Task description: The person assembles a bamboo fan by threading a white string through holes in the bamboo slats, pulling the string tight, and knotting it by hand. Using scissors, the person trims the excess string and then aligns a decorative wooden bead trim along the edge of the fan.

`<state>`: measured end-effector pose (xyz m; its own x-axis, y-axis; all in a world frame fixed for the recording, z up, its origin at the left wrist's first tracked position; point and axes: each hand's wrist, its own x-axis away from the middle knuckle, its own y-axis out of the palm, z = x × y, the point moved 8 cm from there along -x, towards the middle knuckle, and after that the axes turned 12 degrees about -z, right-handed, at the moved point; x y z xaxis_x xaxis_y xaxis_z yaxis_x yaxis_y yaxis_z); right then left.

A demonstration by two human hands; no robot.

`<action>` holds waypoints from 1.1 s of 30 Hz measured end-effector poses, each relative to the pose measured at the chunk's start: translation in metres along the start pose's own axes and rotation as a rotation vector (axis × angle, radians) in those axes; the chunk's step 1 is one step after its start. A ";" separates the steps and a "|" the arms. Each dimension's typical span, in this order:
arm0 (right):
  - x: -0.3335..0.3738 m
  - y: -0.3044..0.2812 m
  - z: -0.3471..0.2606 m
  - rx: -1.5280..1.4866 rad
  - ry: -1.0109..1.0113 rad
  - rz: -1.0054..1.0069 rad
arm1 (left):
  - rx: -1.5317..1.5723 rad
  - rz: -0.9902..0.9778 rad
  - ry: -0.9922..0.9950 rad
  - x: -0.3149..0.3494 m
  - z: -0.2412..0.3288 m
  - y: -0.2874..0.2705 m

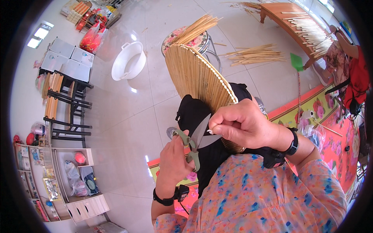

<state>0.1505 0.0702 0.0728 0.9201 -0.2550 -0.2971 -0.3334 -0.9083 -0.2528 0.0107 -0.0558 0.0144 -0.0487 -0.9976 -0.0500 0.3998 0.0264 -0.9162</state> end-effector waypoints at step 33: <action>0.001 0.001 -0.011 0.167 -0.052 0.061 | 0.014 -0.014 -0.053 0.010 -0.001 0.000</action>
<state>0.1530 0.0655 0.0823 0.8866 -0.2871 -0.3626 -0.4220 -0.8229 -0.3805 0.0095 -0.0657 0.0137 -0.0057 -0.9999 -0.0154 0.4118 0.0117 -0.9112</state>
